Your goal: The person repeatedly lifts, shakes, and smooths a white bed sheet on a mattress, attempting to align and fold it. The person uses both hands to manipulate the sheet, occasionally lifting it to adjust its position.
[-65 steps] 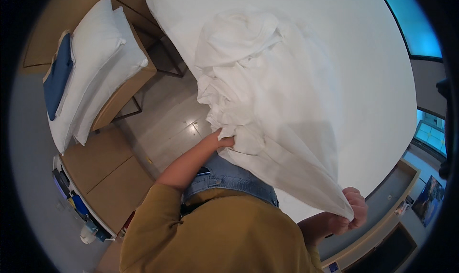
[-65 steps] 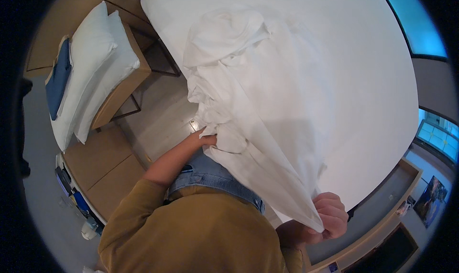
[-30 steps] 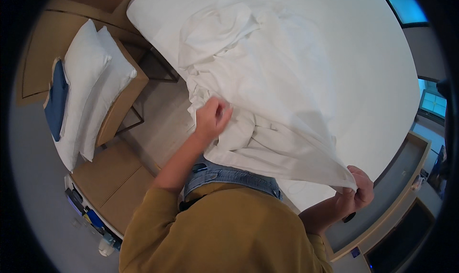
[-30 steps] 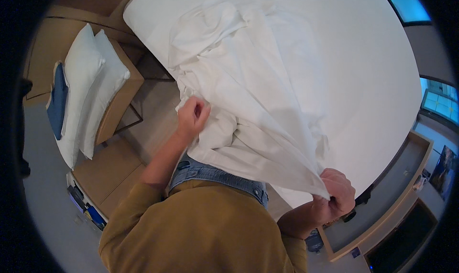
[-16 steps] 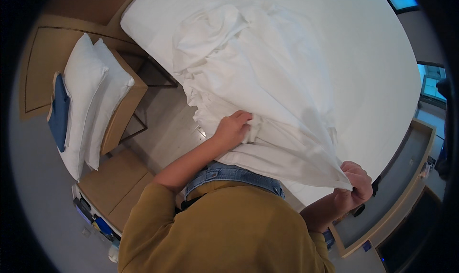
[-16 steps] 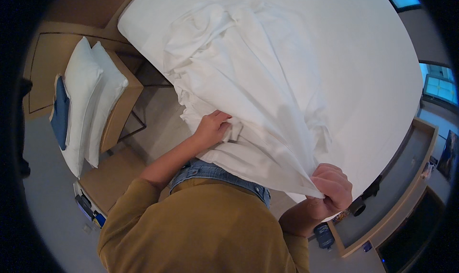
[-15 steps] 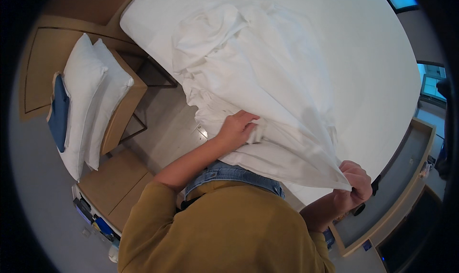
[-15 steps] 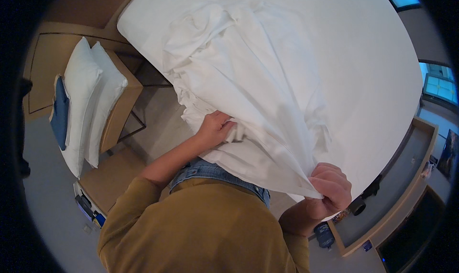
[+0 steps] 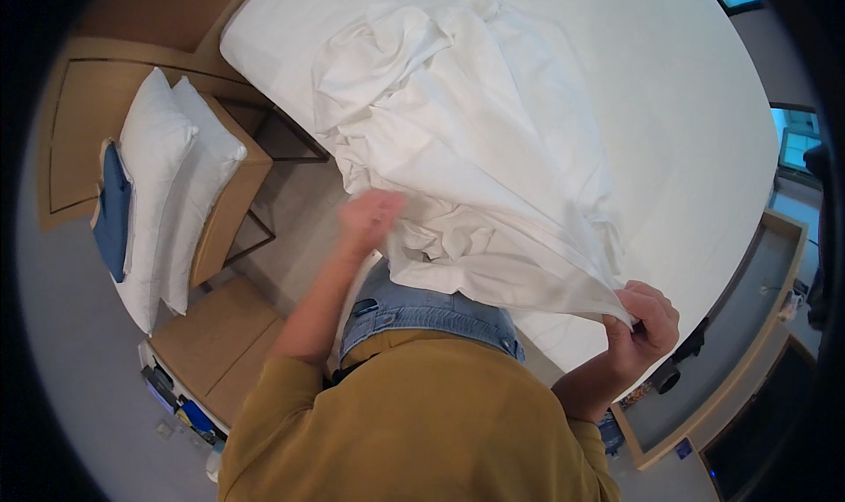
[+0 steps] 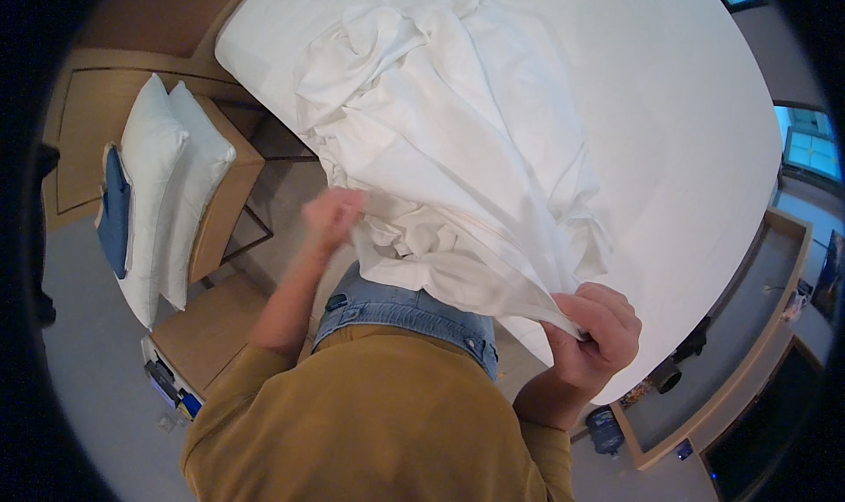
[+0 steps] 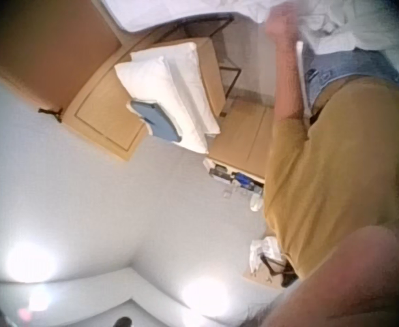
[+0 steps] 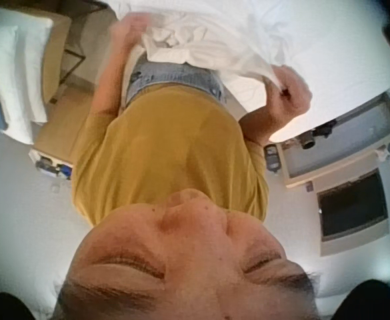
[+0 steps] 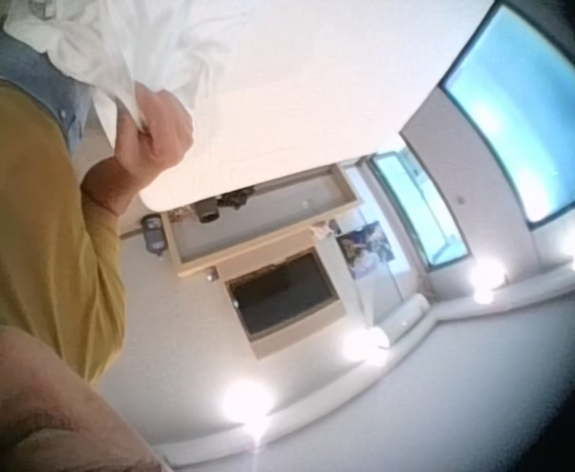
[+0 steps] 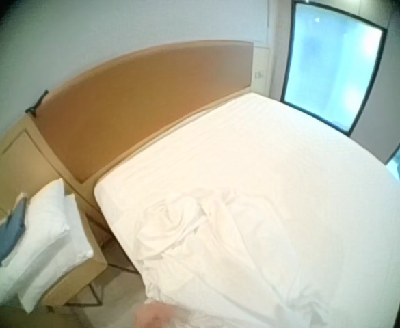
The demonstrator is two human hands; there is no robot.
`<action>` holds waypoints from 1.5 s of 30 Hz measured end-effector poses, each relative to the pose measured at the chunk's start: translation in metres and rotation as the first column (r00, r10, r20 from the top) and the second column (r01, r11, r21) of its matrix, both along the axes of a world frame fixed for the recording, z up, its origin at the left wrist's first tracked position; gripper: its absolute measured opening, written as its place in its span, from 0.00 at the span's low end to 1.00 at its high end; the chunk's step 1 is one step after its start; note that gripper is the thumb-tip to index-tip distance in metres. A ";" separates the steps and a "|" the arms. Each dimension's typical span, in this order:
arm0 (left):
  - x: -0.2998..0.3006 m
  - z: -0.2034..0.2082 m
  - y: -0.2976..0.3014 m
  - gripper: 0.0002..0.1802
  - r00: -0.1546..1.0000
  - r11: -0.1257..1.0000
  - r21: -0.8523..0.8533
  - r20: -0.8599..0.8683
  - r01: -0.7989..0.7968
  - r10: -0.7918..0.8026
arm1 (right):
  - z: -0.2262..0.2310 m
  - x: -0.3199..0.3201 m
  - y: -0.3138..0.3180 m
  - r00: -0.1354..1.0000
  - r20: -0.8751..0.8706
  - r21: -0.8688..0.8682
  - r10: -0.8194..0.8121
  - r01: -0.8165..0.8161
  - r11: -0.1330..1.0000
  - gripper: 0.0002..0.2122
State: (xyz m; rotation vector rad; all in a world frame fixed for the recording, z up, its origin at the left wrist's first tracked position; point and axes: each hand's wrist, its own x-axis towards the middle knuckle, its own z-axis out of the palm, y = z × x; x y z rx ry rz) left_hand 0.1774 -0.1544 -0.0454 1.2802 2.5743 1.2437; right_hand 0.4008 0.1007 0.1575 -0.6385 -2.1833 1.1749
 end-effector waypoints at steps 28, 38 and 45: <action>0.031 0.084 0.107 0.16 0.946 0.942 0.086 -0.016 0.324 -0.324 | 0.003 0.001 -0.011 1.000 -0.001 0.087 -0.030 0.030 0.996 0.12; -0.006 0.102 0.012 0.12 0.974 0.820 0.567 0.218 -0.076 -0.060 | -0.001 -0.004 0.002 0.997 0.068 0.064 -0.036 0.031 0.997 0.11; -0.023 0.077 -0.001 0.10 0.986 0.992 0.025 -0.114 0.127 -0.124 | -0.002 -0.015 -0.002 1.000 0.007 0.071 0.007 -0.008 0.997 0.10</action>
